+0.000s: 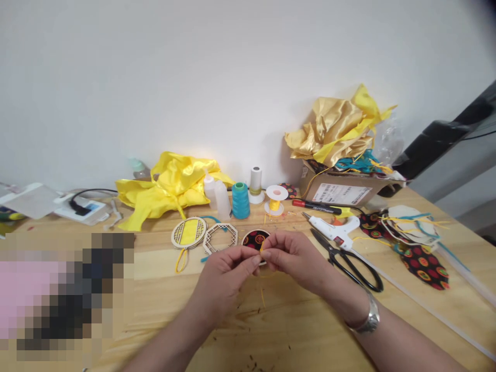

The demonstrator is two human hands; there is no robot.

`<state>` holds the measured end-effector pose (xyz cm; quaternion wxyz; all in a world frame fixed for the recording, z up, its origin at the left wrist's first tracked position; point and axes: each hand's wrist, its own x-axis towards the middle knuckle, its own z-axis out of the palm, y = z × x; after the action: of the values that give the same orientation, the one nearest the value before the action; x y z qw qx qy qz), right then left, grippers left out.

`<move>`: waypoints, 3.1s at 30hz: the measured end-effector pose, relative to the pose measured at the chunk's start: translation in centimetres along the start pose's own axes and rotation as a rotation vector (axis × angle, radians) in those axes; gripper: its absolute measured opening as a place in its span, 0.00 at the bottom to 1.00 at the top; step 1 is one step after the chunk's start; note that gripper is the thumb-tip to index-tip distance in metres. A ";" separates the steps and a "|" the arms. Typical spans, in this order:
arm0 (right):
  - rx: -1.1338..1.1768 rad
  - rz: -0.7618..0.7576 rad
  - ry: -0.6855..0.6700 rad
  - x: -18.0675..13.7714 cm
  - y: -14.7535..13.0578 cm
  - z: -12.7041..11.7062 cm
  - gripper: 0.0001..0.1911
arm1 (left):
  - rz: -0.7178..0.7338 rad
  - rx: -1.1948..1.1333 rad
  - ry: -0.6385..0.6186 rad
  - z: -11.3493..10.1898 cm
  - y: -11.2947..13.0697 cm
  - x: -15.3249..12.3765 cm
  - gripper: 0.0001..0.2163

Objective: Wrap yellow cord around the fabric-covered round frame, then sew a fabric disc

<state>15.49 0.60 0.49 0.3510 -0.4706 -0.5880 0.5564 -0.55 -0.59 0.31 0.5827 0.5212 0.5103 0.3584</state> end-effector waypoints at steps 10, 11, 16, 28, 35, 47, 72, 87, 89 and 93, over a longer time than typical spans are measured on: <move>0.151 0.107 -0.113 -0.2 -0.8 -0.5 0.06 | -0.051 -0.124 -0.088 -0.1 -0.1 0.0 0.06; 0.154 0.108 -0.117 -0.2 -0.8 -0.5 0.06 | -0.051 -0.133 -0.089 -0.2 -0.2 0.0 0.06; 0.125 0.063 -0.098 -0.1 -0.5 -0.3 0.06 | -0.043 -0.108 -0.060 -0.2 -0.3 0.1 0.06; -0.164 -0.068 0.061 0.3 0.3 -0.4 0.07 | -0.011 -0.107 0.129 -0.2 0.0 0.5 0.06; -0.233 -0.089 0.126 -0.3 -0.1 0.2 0.11 | 0.000 -0.048 0.193 0.0 0.4 0.4 0.05; -1.157 -0.582 -0.141 -2.7 0.5 3.2 0.11 | -0.145 -0.369 0.148 0.0 -0.9 0.6 0.08; 0.264 0.070 -0.016 -0.5 0.6 1.8 0.12 | -0.099 -0.263 0.063 0.9 0.2 0.0 0.05; 0.088 0.045 0.109 -0.1 0.0 0.9 0.09 | -0.152 -0.207 -0.007 0.5 -0.6 0.1 0.10; 0.088 0.050 0.106 -0.1 0.0 0.8 0.09 | -0.156 -0.186 -0.012 0.5 -0.5 0.1 0.11; 0.079 0.060 0.102 -0.1 0.0 0.9 0.10 | -0.164 -0.132 -0.026 0.5 -0.2 0.0 0.10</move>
<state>14.69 0.27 0.38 0.3822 -0.5015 -0.5324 0.5647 -0.10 -0.73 0.06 0.6496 0.4428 0.5188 0.3357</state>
